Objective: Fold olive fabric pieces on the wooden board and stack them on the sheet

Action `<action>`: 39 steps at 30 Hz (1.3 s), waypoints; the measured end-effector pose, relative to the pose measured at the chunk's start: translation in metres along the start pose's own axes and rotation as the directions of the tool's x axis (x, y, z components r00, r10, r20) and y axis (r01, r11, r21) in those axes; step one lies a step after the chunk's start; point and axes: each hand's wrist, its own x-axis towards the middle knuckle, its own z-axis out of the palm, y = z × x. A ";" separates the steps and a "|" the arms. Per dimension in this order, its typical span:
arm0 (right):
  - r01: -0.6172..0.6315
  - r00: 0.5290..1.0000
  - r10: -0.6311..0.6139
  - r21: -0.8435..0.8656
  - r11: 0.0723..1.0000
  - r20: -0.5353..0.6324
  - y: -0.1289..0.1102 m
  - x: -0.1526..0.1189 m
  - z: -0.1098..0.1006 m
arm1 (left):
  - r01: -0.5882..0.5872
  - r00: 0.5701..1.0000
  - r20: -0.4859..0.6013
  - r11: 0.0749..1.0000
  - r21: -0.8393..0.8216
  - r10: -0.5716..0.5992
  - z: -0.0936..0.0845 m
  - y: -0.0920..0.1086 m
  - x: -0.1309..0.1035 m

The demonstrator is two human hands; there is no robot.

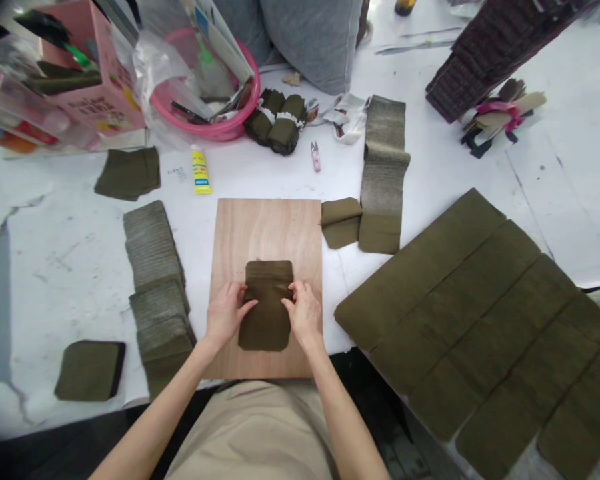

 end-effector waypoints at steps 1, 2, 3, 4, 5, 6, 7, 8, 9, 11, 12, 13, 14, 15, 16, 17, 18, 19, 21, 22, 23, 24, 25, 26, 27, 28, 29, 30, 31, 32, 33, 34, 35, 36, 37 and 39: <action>0.001 1.000 -0.001 -0.015 1.000 0.006 0.001 0.001 0.000 | -0.013 1.000 -0.002 1.000 0.009 0.013 0.000 0.000 0.001; 0.007 1.000 -0.006 -0.035 0.999 0.019 0.001 0.002 0.000 | -0.030 1.000 -0.003 0.999 0.017 0.030 -0.001 0.000 0.001; 0.017 0.999 -0.015 -0.058 0.998 0.038 0.001 0.003 -0.001 | -0.052 0.999 -0.003 0.998 0.025 0.052 -0.001 0.001 0.002; 0.034 0.998 -0.029 -0.080 0.996 0.062 0.000 0.003 -0.002 | -0.079 0.997 -0.003 0.996 0.033 0.080 -0.002 0.001 0.003; 0.055 0.995 -0.047 -0.099 0.994 0.083 -0.002 0.002 -0.003 | -0.112 0.994 -0.002 0.993 0.043 0.112 -0.003 0.001 0.004; 0.083 0.992 -0.072 -0.112 0.990 0.101 -0.003 0.001 -0.005 | -0.149 0.989 0.003 0.987 0.053 0.149 -0.004 0.002 0.005; 0.115 0.989 -0.102 -0.118 0.986 0.112 -0.004 -0.001 -0.006 | -0.187 0.982 0.012 0.980 0.065 0.187 -0.005 0.003 0.006; 0.151 0.984 -0.138 -0.118 0.981 0.116 -0.005 -0.003 -0.007 | -0.227 0.974 0.023 0.971 0.077 0.226 -0.006 0.003 0.008; 0.189 0.977 -0.176 -0.113 0.976 0.117 -0.005 -0.006 -0.008 | -0.267 0.964 0.035 0.960 0.086 0.265 -0.008 0.004 0.010; 0.245 0.965 -0.234 -0.089 0.966 0.118 -0.005 -0.011 -0.009 | -0.347 0.937 0.073 0.934 0.090 0.341 -0.010 0.004 0.015; 0.257 0.961 -0.247 -0.073 0.964 0.123 -0.004 -0.014 -0.008 | -0.381 0.923 0.099 0.921 0.085 0.373 -0.011 0.004 0.017; 0.255 0.961 -0.247 -0.054 0.965 0.126 -0.002 -0.016 -0.008 | -0.409 0.908 0.132 0.909 0.078 0.397 -0.012 0.004 0.020; 0.239 0.964 -0.233 -0.034 0.970 0.130 -0.001 -0.018 -0.007 | -0.427 0.896 0.168 0.901 0.070 0.412 -0.013 0.003 0.022; 0.210 0.970 -0.206 -0.013 0.978 0.130 0.000 -0.019 -0.006 | -0.437 0.886 0.203 0.897 0.063 0.418 -0.014 0.002 0.024; 0.172 0.977 -0.171 0.006 0.985 0.127 0.001 -0.021 -0.006 | -0.441 0.879 0.231 0.896 0.058 0.417 -0.015 0.002 0.026; 0.133 0.983 -0.134 0.021 0.991 0.124 0.001 -0.022 -0.005 | -0.438 0.876 0.251 0.897 0.056 0.412 -0.016 0.001 0.028; 0.096 0.988 -0.099 0.027 0.995 0.121 0.001 -0.023 -0.004 | -0.432 0.877 0.261 0.900 0.056 0.404 -0.016 0.001 0.029; 0.065 0.991 -0.067 0.020 0.998 0.118 0.000 -0.024 -0.003 | -0.427 0.877 0.267 0.903 0.052 0.399 -0.017 0.001 0.029; 0.013 0.994 -0.007 -0.052 0.999 0.111 -0.003 -0.026 0.000 | -0.412 0.878 0.279 0.910 0.029 0.389 -0.018 0.001 0.030; -0.006 0.994 0.018 -0.112 0.994 0.106 -0.004 -0.026 0.001 | -0.393 0.882 0.286 0.919 0.011 0.374 -0.019 0.001 0.029; -0.022 0.994 0.040 -0.175 0.984 0.100 -0.005 -0.026 0.003 | -0.361 0.892 0.291 0.933 -0.006 0.347 -0.019 0.002 0.029; -0.032 0.994 0.056 -0.234 0.972 0.096 -0.006 -0.026 0.004 | -0.317 0.905 0.294 0.948 -0.020 0.308 -0.019 0.002 0.028; -0.038 0.993 0.067 -0.279 0.959 0.094 -0.007 -0.025 0.006 | -0.263 0.920 0.292 0.964 -0.031 0.260 -0.019 0.002 0.027; -0.040 0.993 0.073 -0.310 0.950 0.096 -0.007 -0.024 0.007 | -0.205 0.935 0.287 0.978 -0.040 0.208 -0.018 0.001 0.026; -0.041 0.992 0.078 -0.328 0.944 0.099 -0.007 -0.023 0.008 | -0.147 0.946 0.284 0.988 -0.048 0.155 -0.017 0.000 0.024; -0.044 0.991 0.083 -0.337 0.940 0.101 -0.007 -0.022 0.008 | -0.091 0.953 0.285 0.994 -0.059 0.104 -0.015 -0.001 0.022; -0.048 0.991 0.088 -0.341 0.939 0.102 -0.006 -0.021 0.009 | -0.037 0.955 0.291 0.996 -0.076 0.057 -0.014 -0.002 0.020; -0.051 0.991 0.091 -0.340 0.939 0.101 -0.006 -0.021 0.009 | 0.016 0.954 0.299 0.995 -0.098 0.014 -0.012 -0.003 0.018; -0.052 0.991 0.091 -0.338 0.940 0.100 -0.005 -0.020 0.009 | 0.066 0.952 0.306 0.990 -0.124 -0.025 -0.010 -0.005 0.016; -0.050 0.991 0.088 -0.334 0.941 0.100 -0.005 -0.020 0.009 | 0.109 0.949 0.310 0.982 -0.152 -0.057 -0.008 -0.006 0.014; -0.049 0.991 0.086 -0.330 0.943 0.099 -0.005 -0.020 0.009 | 0.143 0.946 0.313 0.973 -0.181 -0.081 -0.006 -0.008 0.012; -0.046 0.992 0.083 -0.325 0.944 0.099 -0.004 -0.019 0.009 | 0.169 0.945 0.313 0.963 -0.212 -0.097 -0.004 -0.009 0.010; -0.047 0.992 0.083 -0.324 0.945 0.100 -0.004 -0.019 0.009 | 0.191 0.943 0.315 0.952 -0.239 -0.110 -0.002 -0.011 0.008; -0.048 0.991 0.085 -0.324 0.945 0.102 -0.005 -0.019 0.009 | 0.209 0.940 0.318 0.942 -0.262 -0.120 0.000 -0.012 0.007; -0.051 0.991 0.089 -0.326 0.944 0.104 -0.005 -0.019 0.009 | 0.224 0.938 0.324 0.933 -0.281 -0.127 0.002 -0.014 0.005; -0.055 0.989 0.097 -0.329 0.943 0.110 -0.005 -0.019 0.008 | 0.247 0.932 0.333 0.920 -0.305 -0.140 0.005 -0.016 0.004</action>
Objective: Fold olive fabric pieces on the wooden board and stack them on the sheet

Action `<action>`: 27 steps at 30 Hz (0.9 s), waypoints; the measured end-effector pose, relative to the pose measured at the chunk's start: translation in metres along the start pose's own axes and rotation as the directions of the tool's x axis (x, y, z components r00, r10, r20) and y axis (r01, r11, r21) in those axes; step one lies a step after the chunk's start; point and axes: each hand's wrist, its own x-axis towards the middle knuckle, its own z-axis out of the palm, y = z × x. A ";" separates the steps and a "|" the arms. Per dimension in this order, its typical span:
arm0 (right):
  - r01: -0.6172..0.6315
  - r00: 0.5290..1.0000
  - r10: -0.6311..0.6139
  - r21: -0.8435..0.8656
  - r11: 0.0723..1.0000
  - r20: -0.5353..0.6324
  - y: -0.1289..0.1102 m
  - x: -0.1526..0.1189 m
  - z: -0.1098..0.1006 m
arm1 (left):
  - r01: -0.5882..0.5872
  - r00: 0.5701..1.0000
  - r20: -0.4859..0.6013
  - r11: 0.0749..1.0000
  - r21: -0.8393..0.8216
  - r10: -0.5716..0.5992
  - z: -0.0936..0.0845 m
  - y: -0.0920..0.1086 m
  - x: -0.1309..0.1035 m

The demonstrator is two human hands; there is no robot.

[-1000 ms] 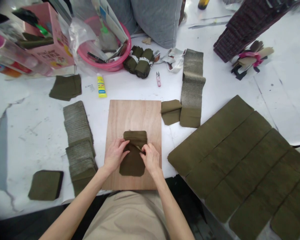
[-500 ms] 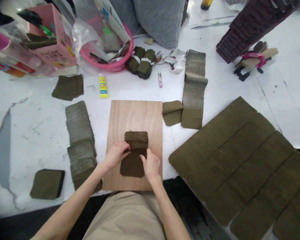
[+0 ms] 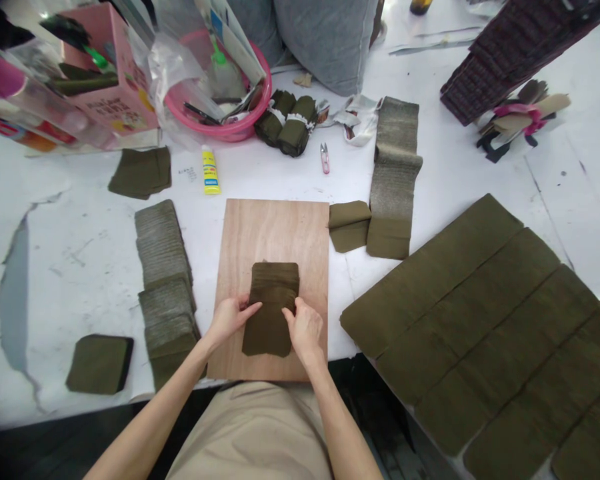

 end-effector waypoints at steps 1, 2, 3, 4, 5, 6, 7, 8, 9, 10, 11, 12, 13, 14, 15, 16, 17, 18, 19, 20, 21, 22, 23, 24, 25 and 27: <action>0.000 1.000 0.000 0.001 1.000 0.005 0.000 0.000 -0.001 | 0.006 1.000 0.002 1.000 -0.010 -0.006 0.001 -0.001 0.000; 0.004 1.000 -0.004 0.005 1.000 0.011 0.000 0.000 -0.001 | 0.012 1.000 0.005 1.000 -0.018 -0.012 0.001 -0.002 0.001; 0.009 1.000 -0.009 0.010 1.000 0.018 0.000 0.000 -0.002 | 0.018 1.000 0.009 1.000 -0.024 -0.018 0.001 -0.002 0.001; 0.013 1.000 -0.013 0.014 1.000 0.025 0.001 0.000 -0.003 | 0.023 1.000 0.012 0.999 -0.029 -0.022 0.001 -0.003 0.001; 0.016 0.999 -0.017 0.016 1.000 0.032 0.001 0.000 -0.004 | 0.028 1.000 0.014 0.999 -0.032 -0.028 0.001 -0.003 0.002; 0.019 0.999 -0.019 0.016 1.000 0.038 0.001 0.001 -0.004 | 0.033 0.999 0.018 0.999 -0.032 -0.033 0.001 -0.003 0.002; 0.019 0.999 -0.019 0.014 1.000 0.043 0.000 0.001 -0.005 | 0.037 0.999 0.020 0.999 -0.031 -0.036 0.001 -0.003 0.002; 0.017 0.999 -0.017 0.010 1.000 0.047 0.000 0.001 -0.006 | 0.039 0.999 0.022 0.999 -0.027 -0.038 0.001 -0.003 0.002; 0.013 0.999 -0.013 0.005 1.000 0.051 0.000 0.002 -0.006 | 0.039 0.999 0.023 0.999 -0.022 -0.038 0.001 -0.003 0.002; 0.007 0.998 -0.007 0.000 1.000 0.055 -0.001 0.002 -0.007 | 0.038 0.999 0.023 0.999 -0.015 -0.037 0.001 -0.003 0.002; 0.000 0.998 0.000 -0.004 1.000 0.058 -0.001 0.002 -0.007 | 0.036 0.999 0.025 0.999 -0.008 -0.036 0.002 -0.004 0.002; -0.007 0.998 0.008 -0.008 1.000 0.064 -0.002 0.002 -0.007 | 0.035 0.999 0.025 0.999 0.000 -0.035 0.002 -0.004 0.002; -0.013 0.997 0.014 -0.012 1.000 0.070 -0.002 0.002 -0.008 | 0.033 0.999 0.025 0.999 0.009 -0.033 0.003 -0.004 0.002; -0.017 0.997 0.019 -0.019 1.000 0.077 -0.002 0.002 -0.008 | 0.031 0.999 0.027 0.999 0.018 -0.031 0.003 -0.004 0.002; -0.022 0.996 0.024 -0.028 0.999 0.082 -0.002 0.002 -0.008 | 0.030 0.999 0.025 0.999 0.029 -0.030 0.003 -0.004 0.002; -0.025 0.996 0.028 -0.038 0.999 0.084 -0.002 0.002 -0.008 | 0.029 0.999 0.022 0.999 0.041 -0.029 0.004 -0.004 0.002; -0.026 0.996 0.030 -0.047 0.999 0.083 -0.002 0.002 -0.009 | 0.028 1.000 0.013 0.998 0.055 -0.029 0.004 -0.004 0.002; -0.027 0.996 0.032 -0.054 0.998 0.081 -0.002 0.002 -0.009 | 0.026 1.000 0.004 0.997 0.069 -0.027 0.004 -0.003 0.002; -0.027 0.997 0.031 -0.056 0.998 0.077 -0.002 0.001 -0.009 | 0.025 1.000 -0.005 0.997 0.080 -0.024 0.004 -0.003 0.001; -0.024 0.997 0.028 -0.054 0.998 0.076 -0.002 0.001 -0.010 | 0.024 1.000 -0.013 0.996 0.088 -0.023 0.004 -0.003 0.001; -0.020 0.997 0.024 -0.052 0.998 0.075 -0.002 0.000 -0.010 | 0.022 1.000 -0.020 0.995 0.095 -0.021 0.004 -0.002 0.000; -0.017 0.997 0.021 -0.049 0.999 0.075 -0.002 0.000 -0.011 | 0.022 1.000 -0.023 0.995 0.099 -0.020 0.004 -0.002 0.000; -0.014 0.997 0.018 -0.047 0.999 0.076 -0.002 0.000 -0.011 | 0.023 0.999 -0.029 0.994 0.104 -0.020 0.004 -0.002 -0.001; -0.012 0.997 0.015 -0.047 0.999 0.074 -0.003 -0.001 -0.012 | 0.023 0.999 -0.034 0.994 0.107 -0.020 0.004 -0.002 -0.001; -0.009 0.997 0.012 -0.048 0.999 0.072 -0.003 -0.001 -0.012 | 0.023 0.999 -0.040 0.994 0.110 -0.019 0.004 -0.002 -0.002; -0.009 0.998 0.012 -0.057 0.998 0.064 -0.004 -0.001 -0.012 | 0.019 0.999 -0.043 0.993 0.112 -0.014 0.005 -0.002 -0.002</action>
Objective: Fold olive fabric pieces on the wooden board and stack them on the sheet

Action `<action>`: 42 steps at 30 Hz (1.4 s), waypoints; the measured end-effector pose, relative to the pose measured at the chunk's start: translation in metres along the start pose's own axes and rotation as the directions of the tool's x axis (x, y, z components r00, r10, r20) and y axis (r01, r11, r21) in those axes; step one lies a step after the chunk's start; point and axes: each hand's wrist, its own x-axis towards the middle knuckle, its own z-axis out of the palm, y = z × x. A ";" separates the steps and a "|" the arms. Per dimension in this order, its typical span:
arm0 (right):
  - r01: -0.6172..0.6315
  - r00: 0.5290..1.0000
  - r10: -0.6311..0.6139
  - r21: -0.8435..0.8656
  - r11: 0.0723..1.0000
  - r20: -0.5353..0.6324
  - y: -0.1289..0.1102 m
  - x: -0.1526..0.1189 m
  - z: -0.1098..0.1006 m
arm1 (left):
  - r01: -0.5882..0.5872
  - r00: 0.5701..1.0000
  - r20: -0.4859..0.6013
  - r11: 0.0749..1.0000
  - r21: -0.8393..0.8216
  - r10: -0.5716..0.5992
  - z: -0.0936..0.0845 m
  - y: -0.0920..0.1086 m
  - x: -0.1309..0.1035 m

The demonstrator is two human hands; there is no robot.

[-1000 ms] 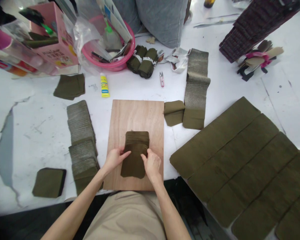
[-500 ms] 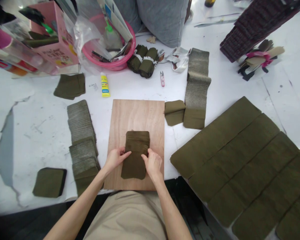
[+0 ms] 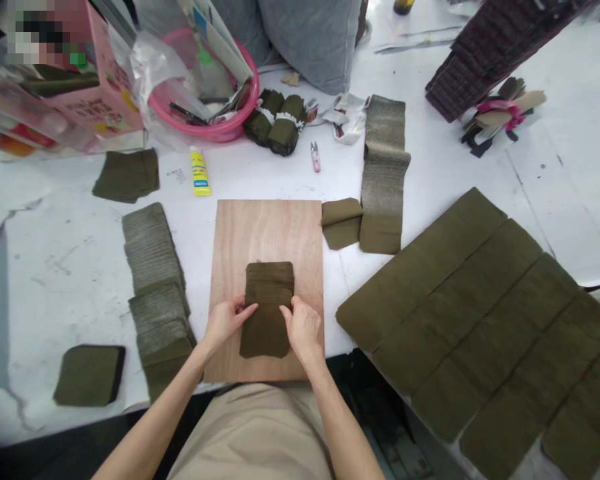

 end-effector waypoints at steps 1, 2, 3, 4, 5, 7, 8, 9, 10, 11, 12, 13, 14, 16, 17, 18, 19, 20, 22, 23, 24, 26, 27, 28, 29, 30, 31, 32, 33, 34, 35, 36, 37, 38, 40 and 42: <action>-0.003 1.000 0.003 -0.005 1.000 -0.001 0.000 0.000 0.000 | -0.003 1.000 0.002 1.000 0.002 0.003 0.000 0.000 0.000; -0.006 1.000 0.006 -0.009 1.000 -0.001 -0.001 0.000 0.000 | -0.005 1.000 0.003 1.000 0.004 0.005 0.000 0.000 0.000; -0.011 1.000 0.011 -0.011 1.000 -0.002 -0.001 0.000 0.001 | -0.005 1.000 0.007 1.000 0.007 0.005 0.000 0.000 0.000; -0.013 1.000 0.013 -0.011 1.000 -0.005 -0.001 0.001 0.001 | -0.005 1.000 0.007 1.000 0.010 0.005 0.000 0.000 0.000; -0.014 1.000 0.014 -0.010 1.000 -0.010 -0.001 0.001 0.002 | -0.005 1.000 0.007 1.000 0.013 0.005 0.000 0.000 -0.001; -0.016 0.999 0.015 -0.009 1.000 -0.028 -0.001 0.001 0.004 | -0.003 1.000 -0.008 1.000 0.027 0.004 0.000 0.001 -0.002; -0.016 0.999 0.016 -0.010 1.000 -0.037 0.000 0.001 0.005 | -0.001 1.000 -0.020 0.999 0.038 0.002 0.000 0.002 -0.002; -0.017 0.999 0.016 -0.011 1.000 -0.046 0.000 0.001 0.005 | -0.001 0.999 -0.035 0.999 0.048 0.002 0.000 0.003 -0.003; -0.016 0.999 0.016 -0.011 1.000 -0.052 0.001 0.001 0.006 | 0.000 0.999 -0.050 0.998 0.055 0.003 0.000 0.003 -0.004; -0.016 0.998 0.016 -0.008 1.000 -0.060 0.002 0.000 0.007 | 0.000 0.998 -0.063 0.998 0.058 0.003 0.001 0.004 -0.005; -0.017 0.998 0.016 -0.004 1.000 -0.069 0.003 0.000 0.007 | 0.001 0.997 -0.074 0.998 0.058 0.003 0.001 0.004 -0.005; -0.017 0.997 0.017 0.004 1.000 -0.078 0.004 -0.001 0.007 | 0.002 0.997 -0.083 0.999 0.054 0.003 0.001 0.003 -0.006; -0.015 0.996 0.016 0.017 1.000 -0.090 0.006 -0.001 0.007 | 0.001 0.996 -0.092 0.999 0.047 0.003 0.001 0.002 -0.006; 0.004 0.993 0.004 0.064 0.998 -0.122 0.009 0.000 0.006 | 0.000 0.994 -0.110 1.000 0.017 0.002 0.001 0.000 -0.006; 0.025 0.990 -0.010 0.100 0.995 -0.143 0.011 0.001 0.006 | -0.003 0.993 -0.120 1.000 -0.006 0.002 0.001 -0.001 -0.006; 0.055 0.985 -0.030 0.142 0.988 -0.168 0.012 0.002 0.005 | -0.008 0.992 -0.128 0.999 -0.032 0.004 0.001 -0.003 -0.006; 0.090 0.979 -0.053 0.185 0.979 -0.196 0.013 0.004 0.003 | -0.012 0.991 -0.137 0.998 -0.055 0.005 0.000 -0.004 -0.006; 0.126 0.971 -0.075 0.223 0.967 -0.225 0.014 0.006 0.002 | -0.017 0.989 -0.147 0.997 -0.075 0.006 0.000 -0.005 -0.005; 0.191 0.956 -0.115 0.275 0.942 -0.270 0.014 0.011 0.000 | -0.034 0.986 -0.168 0.994 -0.103 0.017 -0.002 -0.005 -0.004; 0.214 0.951 -0.131 0.288 0.933 -0.281 0.014 0.014 -0.001 | -0.047 0.984 -0.177 0.992 -0.114 0.027 -0.003 -0.005 -0.004; 0.229 0.948 -0.144 0.295 0.928 -0.285 0.013 0.016 -0.001 | -0.063 0.981 -0.188 0.990 -0.123 0.040 -0.003 -0.004 -0.003; 0.243 0.946 -0.157 0.302 0.922 -0.283 0.012 0.020 0.000 | -0.105 0.974 -0.211 0.986 -0.131 0.075 -0.004 -0.002 -0.002; 0.243 0.946 -0.156 0.303 0.921 -0.283 0.012 0.022 0.000 | -0.127 0.969 -0.225 0.984 -0.125 0.097 -0.004 -0.001 -0.002; 0.240 0.947 -0.152 0.305 0.922 -0.284 0.012 0.023 0.001 | -0.151 0.963 -0.242 0.982 -0.111 0.121 -0.004 0.001 -0.001; 0.235 0.947 -0.146 0.308 0.922 -0.287 0.011 0.024 0.002 | -0.177 0.955 -0.256 0.980 -0.090 0.149 -0.004 0.002 0.000; 0.227 0.948 -0.136 0.312 0.923 -0.287 0.011 0.025 0.003 | -0.203 0.947 -0.267 0.977 -0.061 0.180 -0.003 0.003 0.000; 0.214 0.951 -0.122 0.318 0.924 -0.285 0.011 0.026 0.003 | -0.225 0.939 -0.275 0.974 -0.030 0.209 -0.003 0.003 0.001; 0.196 0.955 -0.106 0.322 0.926 -0.277 0.011 0.027 0.004 | -0.244 0.932 -0.277 0.970 -0.001 0.234 -0.003 0.003 0.002; 0.179 0.960 -0.092 0.323 0.929 -0.265 0.011 0.028 0.004 | -0.257 0.927 -0.276 0.966 0.023 0.254 -0.003 0.004 0.002; 0.164 0.964 -0.083 0.320 0.933 -0.252 0.011 0.029 0.004 | -0.265 0.925 -0.270 0.963 0.044 0.267 -0.003 0.004 0.003; 0.155 0.968 -0.081 0.312 0.937 -0.238 0.011 0.030 0.004 | -0.266 0.925 -0.263 0.962 0.062 0.273 -0.003 0.004 0.004; 0.153 0.971 -0.086 0.302 0.941 -0.224 0.012 0.031 0.003 | -0.265 0.927 -0.256 0.961 0.077 0.276 -0.004 0.005 0.004; 0.155 0.972 -0.093 0.293 0.944 -0.214 0.012 0.032 0.003 | -0.265 0.927 -0.249 0.960 0.090 0.279 -0.004 0.005 0.004; 0.159 0.973 -0.102 0.285 0.945 -0.206 0.013 0.032 0.002 | -0.267 0.928 -0.241 0.958 0.105 0.285 -0.004 0.006 0.005; 0.160 0.975 -0.107 0.279 0.947 -0.194 0.013 0.032 0.000 | -0.274 0.927 -0.225 0.952 0.136 0.299 -0.005 0.008 0.005; 0.155 0.977 -0.104 0.284 0.946 -0.189 0.013 0.030 -0.001 | -0.284 0.927 -0.206 0.945 0.166 0.314 -0.006 0.009 0.006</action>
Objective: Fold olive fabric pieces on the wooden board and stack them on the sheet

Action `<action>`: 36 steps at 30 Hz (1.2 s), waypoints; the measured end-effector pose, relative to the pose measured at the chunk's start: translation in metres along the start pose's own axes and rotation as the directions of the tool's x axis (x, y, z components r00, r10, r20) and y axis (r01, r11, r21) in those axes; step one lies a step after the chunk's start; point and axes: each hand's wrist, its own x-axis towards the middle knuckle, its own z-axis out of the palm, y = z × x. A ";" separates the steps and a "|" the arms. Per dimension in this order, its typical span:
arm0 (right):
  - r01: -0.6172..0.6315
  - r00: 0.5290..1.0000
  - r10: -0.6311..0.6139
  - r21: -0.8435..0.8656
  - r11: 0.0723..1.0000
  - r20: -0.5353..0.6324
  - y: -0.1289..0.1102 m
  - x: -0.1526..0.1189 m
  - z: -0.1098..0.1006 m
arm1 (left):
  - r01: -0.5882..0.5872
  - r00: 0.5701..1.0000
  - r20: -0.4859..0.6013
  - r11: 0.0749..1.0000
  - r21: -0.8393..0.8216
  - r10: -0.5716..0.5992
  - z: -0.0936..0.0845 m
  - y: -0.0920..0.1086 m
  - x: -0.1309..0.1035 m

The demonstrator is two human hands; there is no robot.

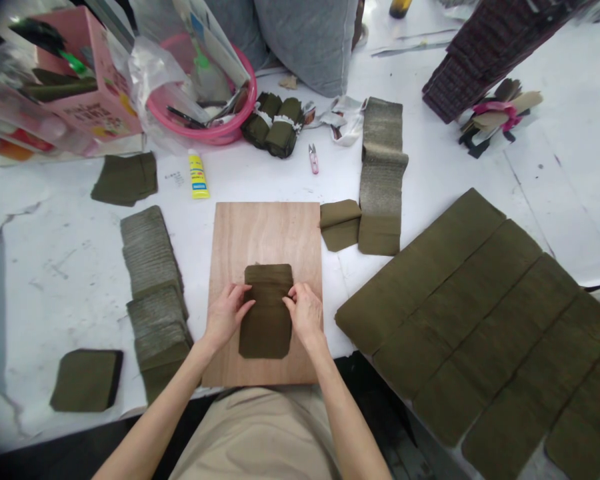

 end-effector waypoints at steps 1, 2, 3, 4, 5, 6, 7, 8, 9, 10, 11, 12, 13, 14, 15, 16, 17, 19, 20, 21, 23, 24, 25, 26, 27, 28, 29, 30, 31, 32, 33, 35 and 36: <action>-0.001 1.000 0.001 0.009 1.000 -0.002 -0.001 -0.001 0.000 | -0.007 1.000 0.009 1.000 0.010 0.007 0.000 0.000 0.001; -0.001 1.000 0.001 0.022 1.000 -0.010 -0.001 -0.002 0.000 | -0.013 1.000 0.015 1.000 0.017 0.013 -0.001 0.000 0.002; 0.003 1.000 -0.002 0.037 0.999 -0.021 -0.002 -0.003 0.000 | -0.019 1.000 0.020 1.000 0.020 0.018 -0.001 0.000 0.002; 0.011 0.999 -0.010 0.051 0.999 -0.030 -0.003 -0.003 0.000 | -0.025 0.999 0.025 0.999 0.020 0.025 -0.002 0.000 0.003; 0.020 0.999 -0.017 0.058 0.998 -0.039 -0.003 -0.003 0.000 | -0.031 0.999 0.029 0.999 0.017 0.030 -0.003 0.000 0.004; 0.026 0.999 -0.023 0.061 0.998 -0.045 -0.004 -0.003 0.000 | -0.036 0.999 0.035 0.999 0.014 0.036 -0.003 -0.001 0.005; 0.029 0.999 -0.026 0.057 0.998 -0.046 -0.004 -0.003 0.001 | -0.040 0.998 0.040 0.999 0.009 0.040 -0.004 -0.001 0.006; 0.031 0.999 -0.029 0.050 0.998 -0.042 -0.005 -0.002 0.001 | -0.042 0.998 0.046 0.999 0.002 0.042 -0.005 -0.002 0.008; 0.032 0.999 -0.031 0.041 0.999 -0.035 -0.005 -0.001 0.001 | -0.042 0.998 0.050 0.999 -0.003 0.042 -0.006 -0.002 0.009; 0.033 0.999 -0.032 0.032 0.999 -0.027 -0.005 0.000 0.001 | -0.039 0.998 0.053 0.999 -0.006 0.040 -0.006 -0.002 0.010; 0.035 0.999 -0.035 0.024 0.999 -0.018 -0.006 0.001 0.001 | -0.037 0.998 0.057 0.999 -0.006 0.038 -0.007 -0.002 0.011; 0.036 0.999 -0.036 0.016 0.999 -0.007 -0.006 0.002 0.000 | -0.036 0.998 0.060 0.999 -0.002 0.036 -0.008 -0.002 0.012; 0.035 0.999 -0.035 0.008 0.999 0.002 -0.007 0.002 0.000 | -0.036 0.997 0.063 0.999 0.005 0.035 -0.008 -0.001 0.012; 0.036 0.999 -0.036 0.000 0.999 0.011 -0.007 0.002 -0.002 | -0.036 0.997 0.067 0.999 0.014 0.035 -0.009 -0.001 0.013; 0.042 0.999 -0.041 -0.005 0.999 0.017 -0.008 0.001 -0.003 | -0.036 0.997 0.070 0.999 0.023 0.034 -0.009 0.000 0.013; 0.055 0.998 -0.054 -0.008 0.998 0.021 -0.009 0.000 -0.005 | -0.036 0.997 0.072 0.999 0.033 0.034 -0.010 0.000 0.014; 0.074 0.997 -0.074 -0.009 0.997 0.022 -0.010 -0.001 -0.007 | -0.041 0.997 0.074 0.998 0.043 0.038 -0.010 0.001 0.014; 0.116 0.993 -0.116 0.007 0.993 0.020 -0.012 -0.005 -0.010 | -0.067 0.995 0.078 0.995 0.069 0.062 -0.011 0.003 0.014; 0.124 0.992 -0.125 0.028 0.992 0.022 -0.012 -0.007 -0.010 | -0.087 0.993 0.083 0.993 0.084 0.080 -0.011 0.003 0.014; 0.117 0.992 -0.119 0.058 0.991 0.029 -0.012 -0.009 -0.010 | -0.106 0.991 0.089 0.990 0.096 0.097 -0.011 0.004 0.015; 0.060 0.996 -0.069 0.141 0.988 0.057 -0.010 -0.012 -0.008 | -0.128 0.988 0.105 0.986 0.106 0.117 -0.012 0.003 0.015; 0.020 0.996 -0.034 0.180 0.983 0.077 -0.010 -0.014 -0.007 | -0.130 0.986 0.114 0.986 0.100 0.118 -0.012 0.003 0.016; -0.019 0.995 -0.001 0.207 0.978 0.095 -0.009 -0.016 -0.005 | -0.129 0.985 0.126 0.988 0.086 0.118 -0.012 0.002 0.017; -0.047 0.994 0.025 0.214 0.976 0.104 -0.009 -0.018 -0.004 | -0.128 0.983 0.141 0.990 0.067 0.117 -0.013 0.001 0.018; -0.062 0.993 0.042 0.199 0.978 0.107 -0.010 -0.020 -0.003 | -0.124 0.982 0.152 0.991 0.044 0.116 -0.013 0.000 0.019; -0.068 0.993 0.051 0.165 0.984 0.105 -0.011 -0.022 -0.003 | -0.120 0.980 0.164 0.993 0.021 0.115 -0.013 -0.001 0.020; -0.069 0.993 0.056 0.123 0.990 0.102 -0.012 -0.024 -0.003 | -0.116 0.978 0.174 0.993 0.000 0.114 -0.014 -0.002 0.021; -0.070 0.993 0.061 0.086 0.994 0.096 -0.014 -0.027 -0.003 | -0.110 0.977 0.184 0.994 -0.018 0.111 -0.014 -0.002 0.022; -0.074 0.993 0.068 0.062 0.995 0.093 -0.015 -0.029 -0.002 | -0.100 0.976 0.191 0.994 -0.030 0.104 -0.015 -0.003 0.023; -0.083 0.993 0.078 0.052 0.995 0.091 -0.016 -0.030 -0.002 | -0.088 0.976 0.197 0.995 -0.037 0.094 -0.015 -0.003 0.024; -0.093 0.992 0.088 0.053 0.994 0.090 -0.017 -0.031 -0.001 | -0.074 0.976 0.203 0.997 -0.039 0.080 -0.016 -0.003 0.024; -0.107 0.992 0.102 0.063 0.992 0.077 -0.017 -0.033 0.002 | -0.032 0.977 0.211 0.999 -0.034 0.038 -0.016 -0.002 0.024; -0.109 0.992 0.105 0.062 0.992 0.069 -0.017 -0.033 0.003 | -0.004 0.977 0.215 1.000 -0.029 0.010 -0.017 -0.001 0.023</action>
